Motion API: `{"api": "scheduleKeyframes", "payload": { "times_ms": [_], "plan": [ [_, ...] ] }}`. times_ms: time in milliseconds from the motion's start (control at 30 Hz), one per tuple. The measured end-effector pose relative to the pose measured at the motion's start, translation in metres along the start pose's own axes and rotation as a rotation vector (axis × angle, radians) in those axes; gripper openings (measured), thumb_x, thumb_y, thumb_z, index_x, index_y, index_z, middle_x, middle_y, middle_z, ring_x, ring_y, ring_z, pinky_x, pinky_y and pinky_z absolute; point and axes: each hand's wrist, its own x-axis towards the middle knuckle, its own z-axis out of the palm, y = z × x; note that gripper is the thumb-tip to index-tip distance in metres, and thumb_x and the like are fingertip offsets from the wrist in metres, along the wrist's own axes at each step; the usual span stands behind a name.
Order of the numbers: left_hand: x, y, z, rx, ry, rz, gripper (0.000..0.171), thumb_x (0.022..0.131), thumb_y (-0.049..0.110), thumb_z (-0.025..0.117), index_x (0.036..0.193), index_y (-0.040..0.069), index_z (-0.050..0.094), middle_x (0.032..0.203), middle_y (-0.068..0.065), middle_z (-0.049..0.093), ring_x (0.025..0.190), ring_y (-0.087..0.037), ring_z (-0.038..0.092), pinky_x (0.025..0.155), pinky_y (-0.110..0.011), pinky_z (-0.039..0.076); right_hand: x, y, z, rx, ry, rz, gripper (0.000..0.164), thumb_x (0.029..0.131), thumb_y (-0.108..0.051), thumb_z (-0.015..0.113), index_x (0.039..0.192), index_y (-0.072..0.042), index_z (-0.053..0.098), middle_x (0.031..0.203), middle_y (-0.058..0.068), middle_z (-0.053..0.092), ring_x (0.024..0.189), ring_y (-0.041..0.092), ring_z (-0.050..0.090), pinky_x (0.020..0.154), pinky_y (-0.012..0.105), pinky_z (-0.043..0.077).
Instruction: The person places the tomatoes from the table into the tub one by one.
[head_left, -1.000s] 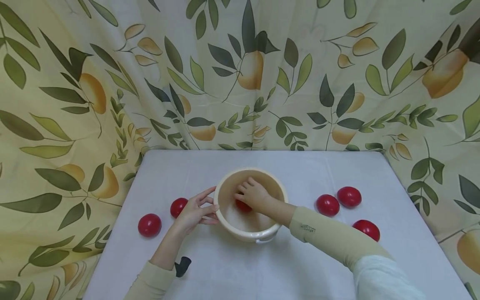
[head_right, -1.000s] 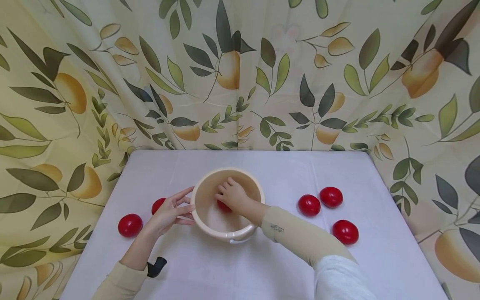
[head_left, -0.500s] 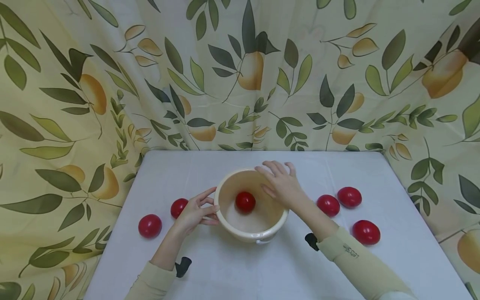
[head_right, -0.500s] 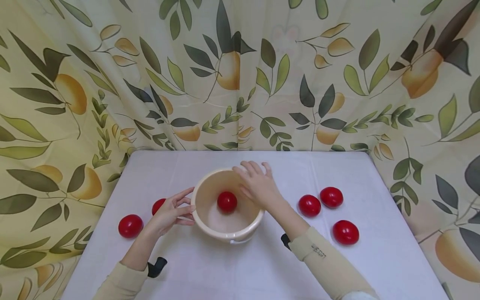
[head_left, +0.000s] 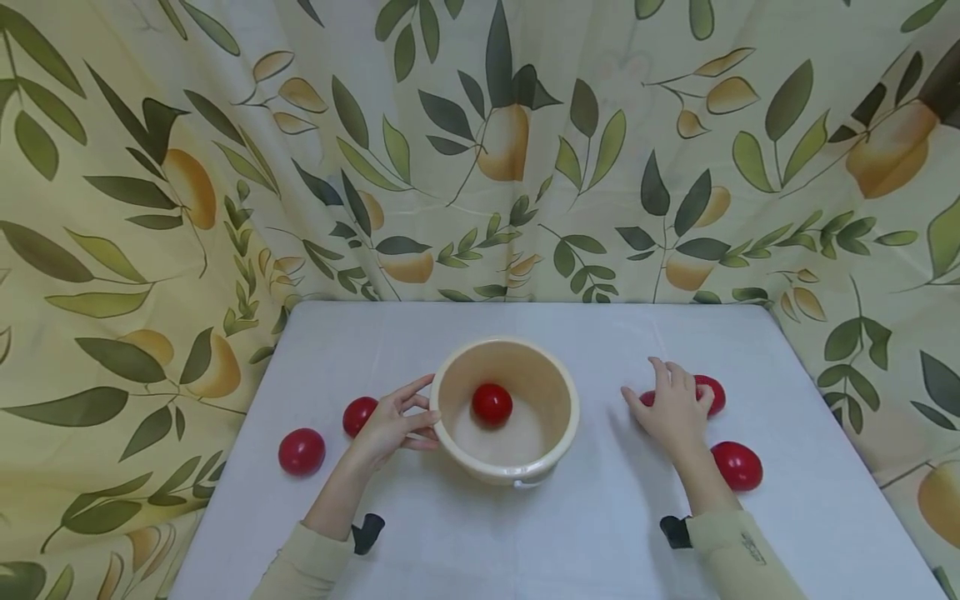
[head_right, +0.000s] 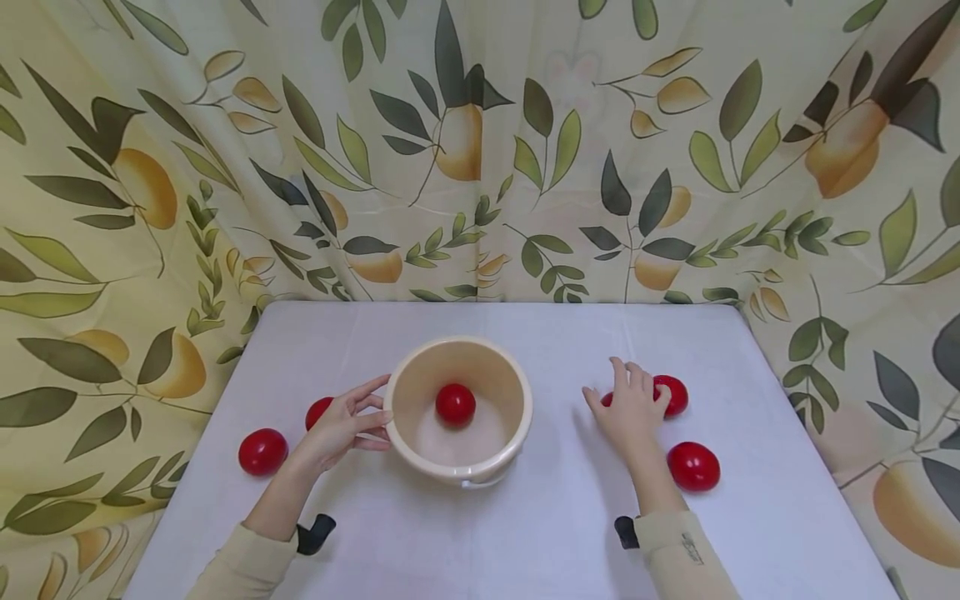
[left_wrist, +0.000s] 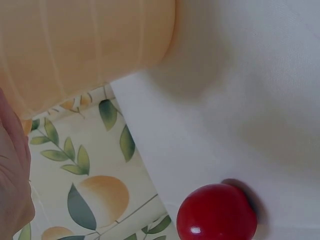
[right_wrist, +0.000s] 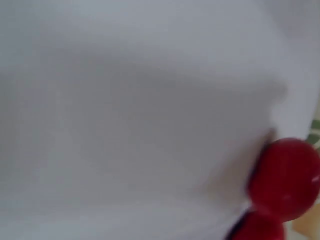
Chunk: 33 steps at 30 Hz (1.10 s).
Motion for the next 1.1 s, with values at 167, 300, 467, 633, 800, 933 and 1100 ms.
{"api": "scheduleKeyframes", "payload": {
  "times_ms": [167,300,467,633,800,933,1100],
  "plan": [
    [0.000,-0.001,-0.001,0.012,0.012,-0.004,0.058,0.086,0.003,0.060,0.139,0.017,0.039,0.094,-0.009,0.053,0.072,-0.024,0.068,0.064,-0.035,0.056,-0.012,0.023,0.015,-0.014,-0.041,0.104,0.086,0.071,-0.038,0.072,0.133,0.005,0.030,0.125,0.032,0.032,0.116,0.050,0.027,0.093,0.072,0.014],
    [0.000,-0.001,0.000,0.004,0.010,-0.005,0.059,0.086,0.004,0.061,0.139,0.017,0.039,0.094,-0.009,0.053,0.071,-0.024,0.068,0.064,-0.035,0.056,-0.018,0.032,0.024,-0.005,-0.076,0.164,0.093,0.067,-0.041,0.074,0.132,0.008,0.029,0.122,0.035,0.031,0.115,0.053,0.027,0.092,0.074,0.013],
    [0.000,0.000,-0.001,0.001,0.013,-0.008,0.062,0.083,0.008,0.066,0.139,0.017,0.040,0.093,-0.009,0.053,0.071,-0.024,0.068,0.063,-0.035,0.056,-0.022,0.038,0.032,-0.024,-0.068,0.176,0.091,0.068,-0.045,0.073,0.127,0.011,0.032,0.117,0.034,0.035,0.110,0.053,0.030,0.089,0.073,0.014],
    [0.000,-0.001,0.000,0.003,0.032,-0.018,0.063,0.081,0.009,0.068,0.138,0.018,0.042,0.093,-0.010,0.054,0.072,-0.025,0.068,0.064,-0.035,0.056,-0.025,0.040,0.037,-0.045,-0.056,0.177,0.090,0.067,-0.044,0.074,0.124,0.012,0.033,0.113,0.034,0.037,0.108,0.052,0.033,0.088,0.072,0.017],
    [0.000,-0.001,-0.001,-0.022,0.000,0.004,0.063,0.083,0.005,0.065,0.139,0.016,0.039,0.093,-0.009,0.053,0.070,-0.023,0.067,0.065,-0.036,0.056,-0.025,0.041,0.038,-0.047,-0.059,0.182,0.091,0.066,-0.043,0.075,0.124,0.012,0.033,0.114,0.035,0.037,0.109,0.052,0.032,0.089,0.073,0.016],
    [-0.001,-0.001,-0.002,-0.057,-0.033,0.024,0.063,0.084,0.001,0.062,0.140,0.013,0.037,0.092,-0.008,0.053,0.069,-0.021,0.067,0.065,-0.038,0.056,-0.025,0.042,0.038,-0.041,-0.061,0.186,0.092,0.065,-0.043,0.076,0.125,0.011,0.033,0.116,0.035,0.037,0.111,0.052,0.031,0.090,0.073,0.015],
    [0.000,-0.001,-0.002,-0.054,-0.035,0.022,0.062,0.085,0.001,0.061,0.140,0.012,0.036,0.092,-0.008,0.053,0.069,-0.021,0.067,0.065,-0.038,0.056,-0.026,0.042,0.039,-0.040,-0.062,0.188,0.092,0.065,-0.044,0.076,0.126,0.010,0.033,0.116,0.034,0.036,0.111,0.052,0.032,0.091,0.073,0.016]
  ]
}}
